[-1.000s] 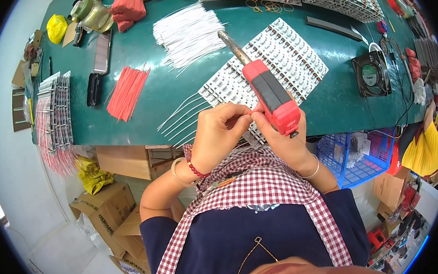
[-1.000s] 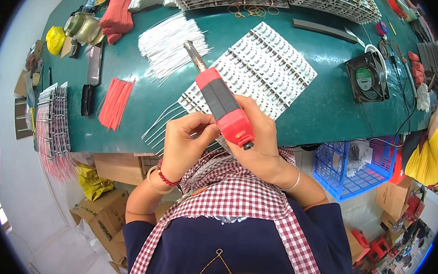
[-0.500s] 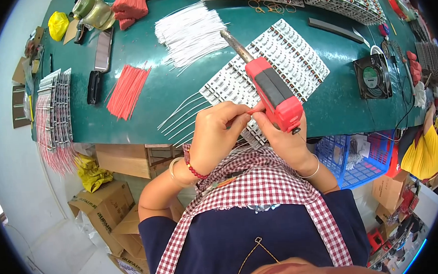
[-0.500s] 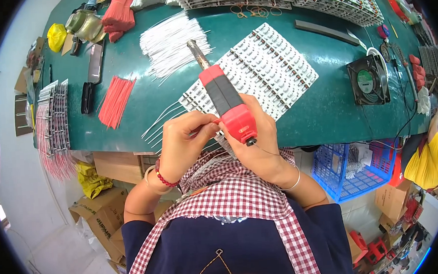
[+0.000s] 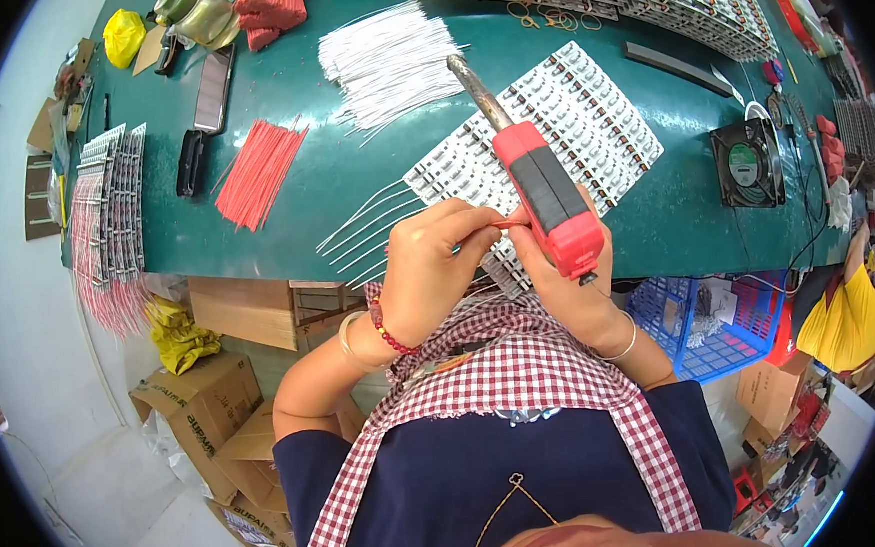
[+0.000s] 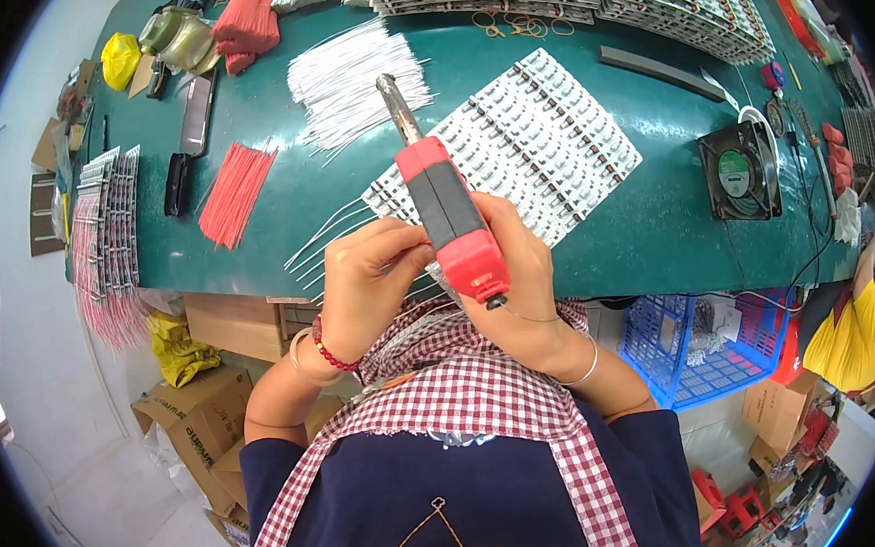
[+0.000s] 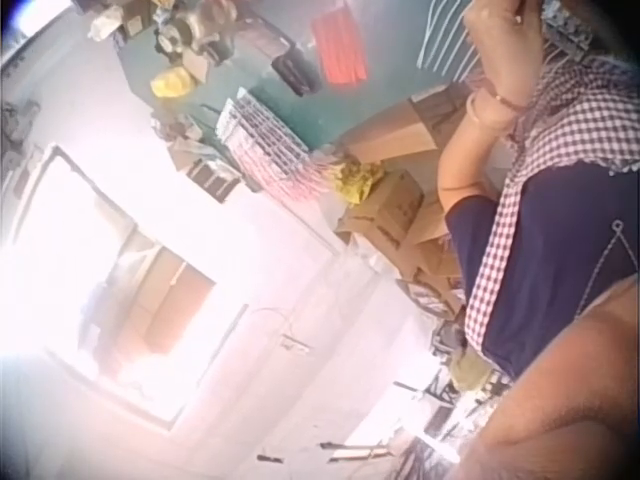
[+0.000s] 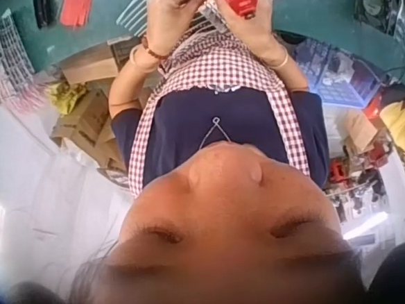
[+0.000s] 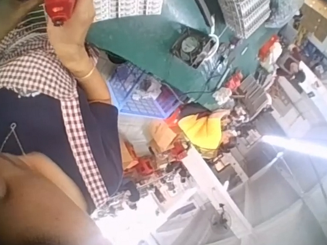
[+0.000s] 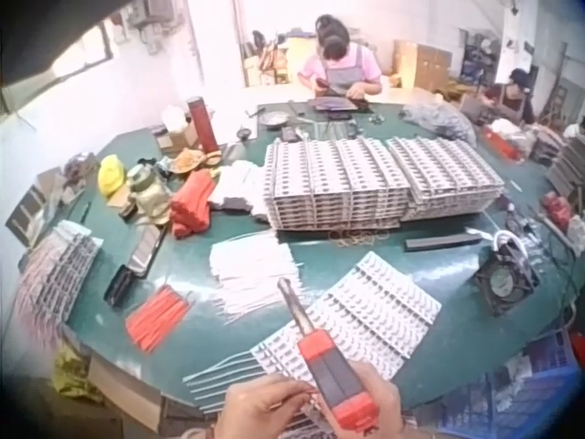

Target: The person solders wires onto circuit board panels using a soldering iron, sets aside a finished panel, and inserts and solders white and red wires onto a new panel.

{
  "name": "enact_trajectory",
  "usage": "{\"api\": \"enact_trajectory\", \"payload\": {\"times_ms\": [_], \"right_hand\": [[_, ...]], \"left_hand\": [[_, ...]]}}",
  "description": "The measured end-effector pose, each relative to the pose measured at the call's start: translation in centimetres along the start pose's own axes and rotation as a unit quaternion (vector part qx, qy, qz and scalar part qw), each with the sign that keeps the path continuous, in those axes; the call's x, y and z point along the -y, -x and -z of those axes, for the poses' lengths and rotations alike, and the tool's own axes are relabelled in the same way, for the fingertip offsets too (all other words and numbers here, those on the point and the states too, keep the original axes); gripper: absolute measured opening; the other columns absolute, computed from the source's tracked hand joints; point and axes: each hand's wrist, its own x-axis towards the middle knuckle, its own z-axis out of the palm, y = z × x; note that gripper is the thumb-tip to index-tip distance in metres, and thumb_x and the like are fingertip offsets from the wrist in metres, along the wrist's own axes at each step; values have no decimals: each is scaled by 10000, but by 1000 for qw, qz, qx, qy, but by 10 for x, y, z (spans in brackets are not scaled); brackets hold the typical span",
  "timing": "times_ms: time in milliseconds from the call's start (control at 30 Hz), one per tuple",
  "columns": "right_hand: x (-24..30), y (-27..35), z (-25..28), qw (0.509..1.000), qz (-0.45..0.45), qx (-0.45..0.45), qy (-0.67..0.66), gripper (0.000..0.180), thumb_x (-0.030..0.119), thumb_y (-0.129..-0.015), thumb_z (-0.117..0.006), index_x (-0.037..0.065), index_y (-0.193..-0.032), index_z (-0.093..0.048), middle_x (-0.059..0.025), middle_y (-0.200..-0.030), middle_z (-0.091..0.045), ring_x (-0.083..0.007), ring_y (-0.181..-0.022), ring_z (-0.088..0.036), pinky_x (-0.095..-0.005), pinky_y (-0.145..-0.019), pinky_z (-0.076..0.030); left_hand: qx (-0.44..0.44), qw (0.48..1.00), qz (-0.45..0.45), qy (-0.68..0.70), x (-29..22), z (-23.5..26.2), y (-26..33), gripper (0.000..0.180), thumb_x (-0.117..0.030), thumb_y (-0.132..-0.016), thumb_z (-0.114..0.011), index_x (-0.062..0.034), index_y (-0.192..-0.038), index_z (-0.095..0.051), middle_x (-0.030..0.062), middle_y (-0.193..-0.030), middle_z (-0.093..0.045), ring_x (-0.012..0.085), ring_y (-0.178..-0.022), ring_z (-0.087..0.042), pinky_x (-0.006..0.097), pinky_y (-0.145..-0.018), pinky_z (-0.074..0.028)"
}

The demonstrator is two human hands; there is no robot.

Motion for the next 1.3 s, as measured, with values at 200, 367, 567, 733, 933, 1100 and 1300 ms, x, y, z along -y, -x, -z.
{"api": "enact_trajectory", "payload": {"times_ms": [200, 367, 567, 733, 933, 1100, 1300], "right_hand": [[-7, 7, -1, 998, -57, 1, -17, 508, -57, -781, -667, -11, -1256, -494, -114, -958, -660, -180, -862, -667, -293, -734, -512], [1, 3, -8, 998, -64, 3, -9, 420, -41, -824, -695, -11, -1208, -527, -81, -926, -662, -115, -816, -642, -254, -718, -508], [8, 4, -13, 995, -89, -18, -52, 233, -42, -853, -683, 4, -1065, -598, -37, -860, -644, -75, -830, -607, -231, -716, -492], [18, -8, -14, 991, -98, -3, -90, 117, -64, -877, -644, -4, -975, -621, -28, -865, -633, -77, -789, -586, -239, -679, -477], [19, -16, -15, 991, -76, -20, -111, 129, -54, -876, -659, 0, -990, -631, -26, -882, -638, -92, -800, -595, -245, -701, -479], [13, -15, -2, 987, -125, -73, -66, 411, -54, -870, -646, -40, -1258, -513, -88, -940, -645, -153, -825, -631, -271, -754, -517], [0, 1, 36, 975, -153, -101, -127, 434, 50, -873, -663, -55, -1262, -503, -94, -888, -628, -173, -771, -617, -302, -705, -513]], "left_hand": [[48, 998, 12, 34, 4, 4, 3, 150, 16, -784, -715, 15, -934, -718, 101, -796, -666, 196, -671, -638, 284, -588, -491], [17, 998, 40, 41, 2, 6, 10, 145, 18, -774, -726, 4, -918, -719, 99, -790, -665, 203, -657, -635, 292, -588, -496], [-40, 999, -16, -2, 5, 5, 14, 161, 12, -738, -752, -27, -890, -717, 86, -805, -665, 222, -681, -651, 301, -587, -511], [-63, 997, -29, -17, 9, 2, 9, 205, 21, -676, -769, -43, -862, -711, 63, -780, -620, 206, -689, -621, 310, -572, -486], [-85, 992, -68, -60, 12, 1, 1, 220, 31, -653, -759, -54, -850, -709, 57, -726, -563, 202, -662, -563, 330, -563, -445], [-80, 989, -29, -117, 22, 22, -9, 183, 39, -713, -728, -39, -878, -708, 77, -711, -538, 215, -654, -555, 322, -567, -430], [-103, 976, 42, -185, 61, 48, -6, 142, 23, -784, -698, -34, -911, -724, 89, -695, -530, 220, -619, -535, 322, -546, -412]]}}
